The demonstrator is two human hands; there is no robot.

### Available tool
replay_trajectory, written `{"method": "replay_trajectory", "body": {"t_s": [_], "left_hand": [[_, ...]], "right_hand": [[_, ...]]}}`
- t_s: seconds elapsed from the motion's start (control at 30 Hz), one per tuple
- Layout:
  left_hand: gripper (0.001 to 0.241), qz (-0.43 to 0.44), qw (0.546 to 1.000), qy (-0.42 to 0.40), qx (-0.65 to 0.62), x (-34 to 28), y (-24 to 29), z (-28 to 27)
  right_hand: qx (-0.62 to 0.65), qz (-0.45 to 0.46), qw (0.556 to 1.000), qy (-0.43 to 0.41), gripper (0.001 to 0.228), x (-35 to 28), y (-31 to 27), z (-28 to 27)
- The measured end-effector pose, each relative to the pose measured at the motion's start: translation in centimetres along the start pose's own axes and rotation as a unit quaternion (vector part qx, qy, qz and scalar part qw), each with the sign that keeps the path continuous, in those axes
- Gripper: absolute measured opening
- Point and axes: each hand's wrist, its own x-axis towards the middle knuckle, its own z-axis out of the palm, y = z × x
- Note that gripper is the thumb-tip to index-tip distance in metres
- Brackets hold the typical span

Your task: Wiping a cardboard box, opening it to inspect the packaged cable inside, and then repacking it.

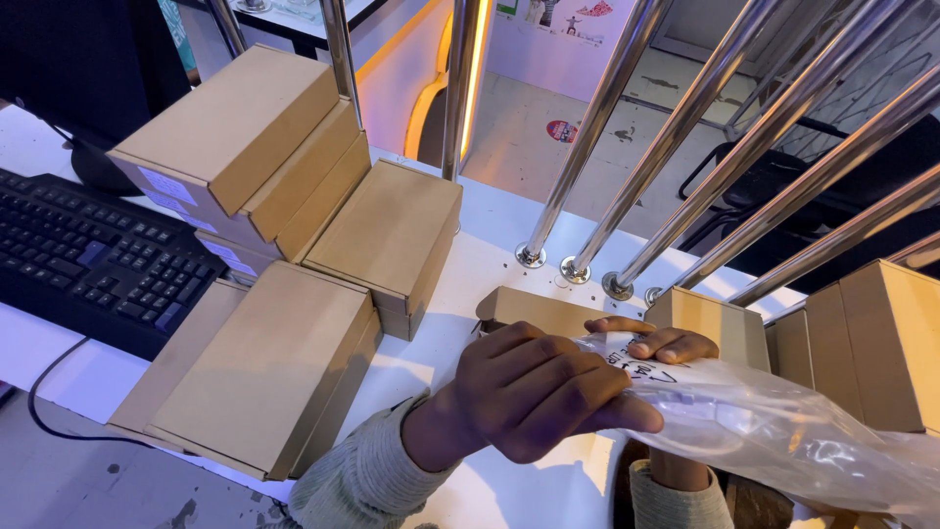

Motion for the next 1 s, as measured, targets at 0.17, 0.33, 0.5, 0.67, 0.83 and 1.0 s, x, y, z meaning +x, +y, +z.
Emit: {"method": "replay_trajectory", "body": {"t_s": [0.17, 0.33, 0.5, 0.67, 0.83, 1.0], "left_hand": [[0.032, 0.034, 0.998, 0.016, 0.05, -0.3, 0.3, 0.0], [0.034, 0.062, 0.994, -0.001, 0.088, -0.2, 0.4, -0.3], [0.032, 0.158, 0.975, 0.022, 0.153, -0.1, -0.9, -0.1], [0.028, 0.195, 0.966, 0.001, 0.17, 0.8, -1.3, -0.9], [0.027, 0.146, 0.982, 0.017, 0.116, 0.9, -1.0, -0.4], [0.02, 0.139, 0.985, 0.012, 0.105, 0.7, -0.7, -0.8]], "right_hand": [[-0.014, -0.036, 0.999, 0.032, 0.039, 0.1, 0.4, 1.2], [-0.025, -0.039, 0.998, 0.05, 0.036, 0.3, 0.4, 1.7], [-0.019, -0.018, 0.999, 0.031, 0.039, 0.1, 0.2, 0.3], [-0.01, 0.027, 0.999, -0.027, 0.041, 0.4, -0.2, -0.6], [-0.032, -0.013, 0.999, 0.02, 0.035, 0.7, -0.3, 0.9], [-0.057, 0.0, 0.997, 0.05, 0.041, 1.2, -1.0, 2.1]]}}
